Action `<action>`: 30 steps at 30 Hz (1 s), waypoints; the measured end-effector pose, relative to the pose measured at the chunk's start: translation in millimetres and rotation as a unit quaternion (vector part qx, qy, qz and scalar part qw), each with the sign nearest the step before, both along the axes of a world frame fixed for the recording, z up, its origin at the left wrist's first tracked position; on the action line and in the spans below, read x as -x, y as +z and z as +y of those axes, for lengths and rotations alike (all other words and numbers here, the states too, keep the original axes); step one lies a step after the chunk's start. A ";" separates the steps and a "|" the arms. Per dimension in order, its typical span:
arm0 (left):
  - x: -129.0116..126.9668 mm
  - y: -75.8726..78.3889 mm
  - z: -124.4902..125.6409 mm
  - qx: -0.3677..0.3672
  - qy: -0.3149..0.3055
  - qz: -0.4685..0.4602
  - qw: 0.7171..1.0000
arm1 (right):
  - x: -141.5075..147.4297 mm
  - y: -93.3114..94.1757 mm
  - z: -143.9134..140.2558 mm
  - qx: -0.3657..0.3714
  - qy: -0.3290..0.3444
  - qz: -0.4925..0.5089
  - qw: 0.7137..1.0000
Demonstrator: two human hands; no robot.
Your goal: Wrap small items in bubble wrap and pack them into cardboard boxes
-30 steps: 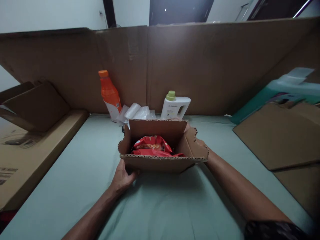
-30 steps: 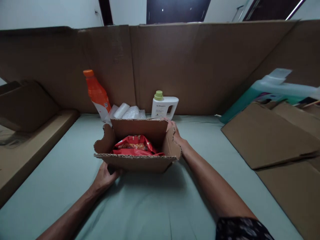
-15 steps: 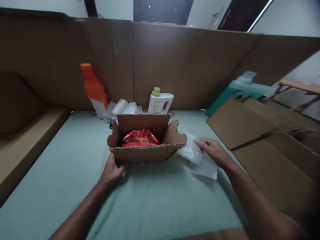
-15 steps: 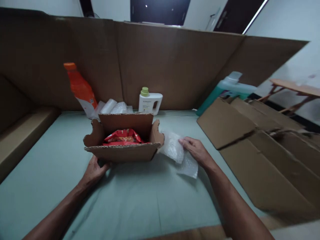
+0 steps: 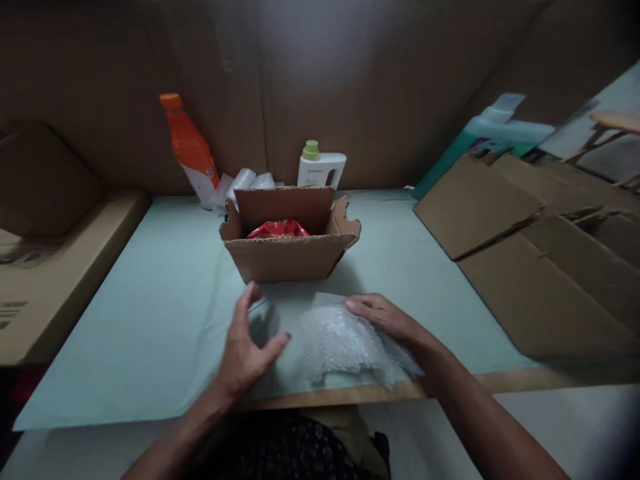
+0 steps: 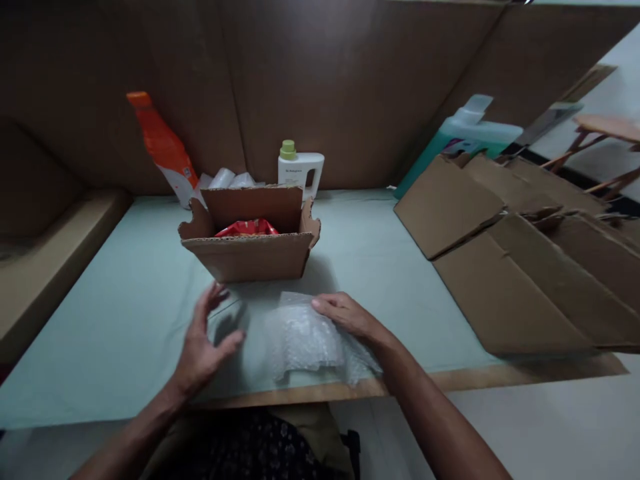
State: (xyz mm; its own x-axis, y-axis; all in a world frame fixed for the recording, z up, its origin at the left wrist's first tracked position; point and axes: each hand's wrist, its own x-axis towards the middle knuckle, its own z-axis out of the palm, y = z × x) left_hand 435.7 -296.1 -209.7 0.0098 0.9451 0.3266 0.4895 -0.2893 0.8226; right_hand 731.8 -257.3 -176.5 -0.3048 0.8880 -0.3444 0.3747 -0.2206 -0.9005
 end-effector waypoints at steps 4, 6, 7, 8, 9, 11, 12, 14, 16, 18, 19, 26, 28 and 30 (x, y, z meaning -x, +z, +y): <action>-14.0 -23.2 -20.5 0.113 -0.008 0.028 0.993 | 44.6 -7.4 30.0 -0.039 0.183 -0.040 0.981; -2.8 -30.7 -15.0 0.128 0.000 0.041 0.991 | 46.6 -5.1 45.5 -0.090 0.224 -0.105 0.965; 6.3 -31.8 -10.8 0.116 0.004 0.048 0.992 | 41.7 -2.2 51.6 -0.123 0.214 -0.142 0.959; 16.6 -31.0 -6.6 0.093 0.011 0.056 0.994 | 33.5 1.8 56.0 -0.157 0.183 -0.176 0.954; 27.2 -28.6 -2.6 0.067 0.022 0.062 0.996 | 23.0 6.5 58.8 -0.184 0.143 -0.204 0.951; 46.3 -20.4 4.9 0.025 0.054 0.062 0.996 | -0.6 16.3 59.5 -0.212 0.060 -0.242 0.945; 54.0 -15.3 9.1 0.011 0.072 0.055 0.996 | -11.3 20.2 58.3 -0.215 0.024 -0.252 0.943; 64.6 -5.5 20.7 -0.004 0.099 0.037 0.994 | -25.4 24.0 55.8 -0.217 -0.030 -0.252 0.943; 68.8 1.6 38.8 0.005 0.095 0.014 0.995 | -27.2 21.1 57.2 -0.227 -0.059 -0.226 0.945; 67.1 4.6 62.5 0.026 0.066 -0.014 0.997 | -18.4 13.1 64.6 -0.240 -0.066 -0.186 0.951; 64.4 4.6 75.1 0.040 0.045 -0.031 0.998 | -11.8 8.4 70.1 -0.240 -0.063 -0.166 0.954; 34.9 -0.5 135.0 0.083 -0.057 -0.113 0.988 | 17.2 -10.7 116.6 -0.178 -0.056 -0.114 0.976; 29.7 0.7 144.9 0.082 -0.049 -0.116 0.989 | 16.4 -13.6 130.2 -0.201 -0.078 -0.102 0.971; 26.7 1.2 155.4 0.083 -0.042 -0.115 0.989 | 14.7 -18.0 142.6 -0.214 -0.099 -0.098 0.967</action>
